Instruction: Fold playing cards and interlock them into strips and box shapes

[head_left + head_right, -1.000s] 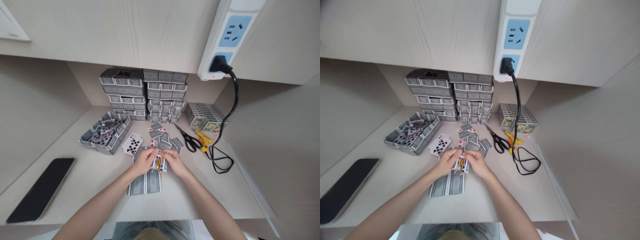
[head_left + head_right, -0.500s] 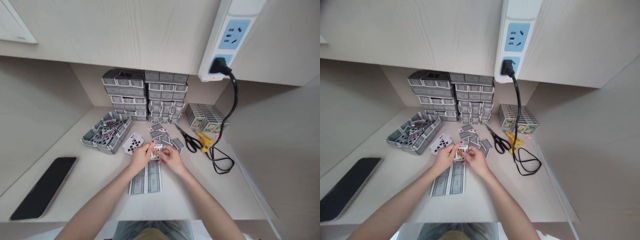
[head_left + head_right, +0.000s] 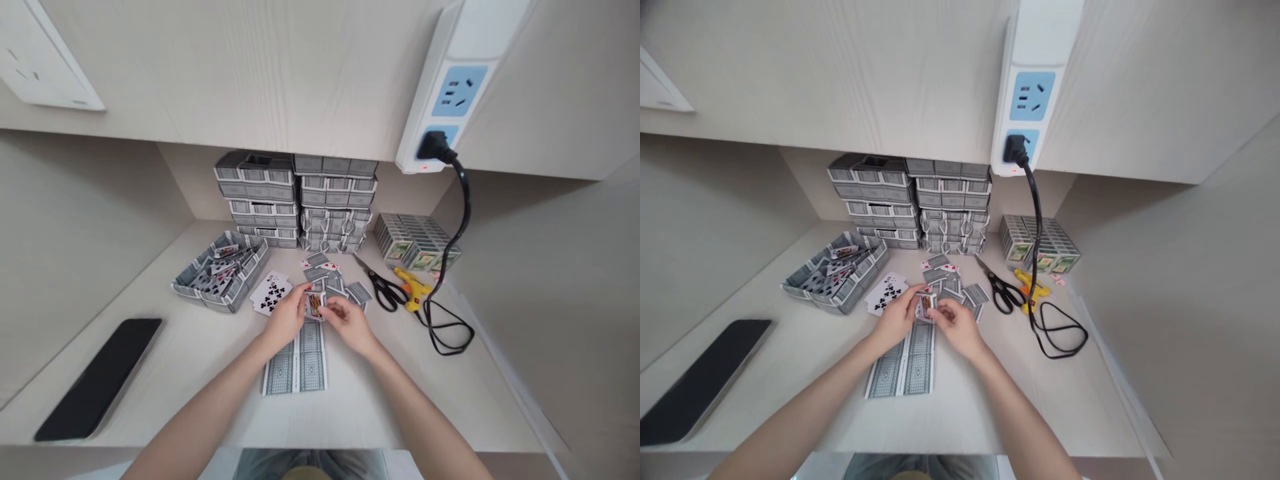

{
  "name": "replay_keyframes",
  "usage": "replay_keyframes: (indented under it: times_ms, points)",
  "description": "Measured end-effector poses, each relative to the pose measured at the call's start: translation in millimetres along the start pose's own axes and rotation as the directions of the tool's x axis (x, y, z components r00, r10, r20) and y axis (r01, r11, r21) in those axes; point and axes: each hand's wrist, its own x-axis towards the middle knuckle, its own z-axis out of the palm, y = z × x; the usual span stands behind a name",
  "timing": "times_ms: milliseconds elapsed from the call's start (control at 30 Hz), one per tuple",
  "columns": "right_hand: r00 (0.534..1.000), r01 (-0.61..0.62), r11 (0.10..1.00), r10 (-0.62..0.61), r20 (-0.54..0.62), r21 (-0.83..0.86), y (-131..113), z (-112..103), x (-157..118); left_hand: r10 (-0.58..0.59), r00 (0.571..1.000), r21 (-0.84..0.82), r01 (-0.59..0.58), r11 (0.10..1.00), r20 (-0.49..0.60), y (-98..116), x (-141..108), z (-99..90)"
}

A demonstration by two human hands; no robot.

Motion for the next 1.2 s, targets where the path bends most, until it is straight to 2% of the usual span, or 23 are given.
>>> replay_keyframes:
  times_ms: [133, 233, 333, 467, 600, 667, 800, 967, 1133, 1200]
  points:
    - [0.991, -0.061, 0.98, 0.037, 0.132, 0.187, -13, 1, -4, -0.005, 1.0, -0.011, 0.006, 1.0, 0.022, 5, -3, -1.4]
    - [0.968, -0.192, 0.875, 0.095, 0.232, 0.443, -20, 2, -7, 0.005, 1.0, -0.013, -0.005, 1.0, -0.008, 11, -4, -3.6]
    - [0.953, -0.266, 0.759, 0.115, 0.279, 0.594, -22, 1, -8, 0.062, 0.997, -0.05, -0.065, 0.997, -0.055, 16, -4, -6.3]
    - [0.942, -0.304, 0.696, 0.12, 0.312, 0.65, -18, 1, -7, 0.175, 0.981, -0.013, -0.177, 0.984, -0.081, 17, -3, -8.4]
    - [0.931, -0.337, 0.698, 0.145, 0.336, 0.632, -17, 3, -7, 0.346, 0.936, 0.029, -0.344, 0.938, -0.068, 13, -3, -9.1]
    - [0.936, -0.331, 0.704, 0.161, 0.313, 0.628, -17, 2, -7, 0.375, 0.923, 0.052, -0.372, 0.927, -0.082, 12, -3, -8.9]
    - [0.947, -0.311, 0.72, 0.18, 0.266, 0.621, -17, 1, -5, 0.322, 0.931, 0.128, -0.303, 0.944, -0.172, 11, -5, -7.1]
    - [0.968, -0.249, 0.715, 0.17, 0.183, 0.653, -16, -1, -2, 0.263, 0.929, 0.128, -0.237, 0.963, -0.262, 13, -6, -8.3]
    - [0.976, -0.177, 0.677, 0.216, 0.037, 0.714, -17, -10, 2, 0.072, 0.944, 0.103, -0.041, 0.994, -0.321, 7, -1, -11.7]
    - [0.972, -0.178, 0.656, 0.234, 0.027, 0.733, -19, -13, 3, 0.008, 0.948, 0.066, 0.013, 0.998, -0.319, 5, 0, -11.0]
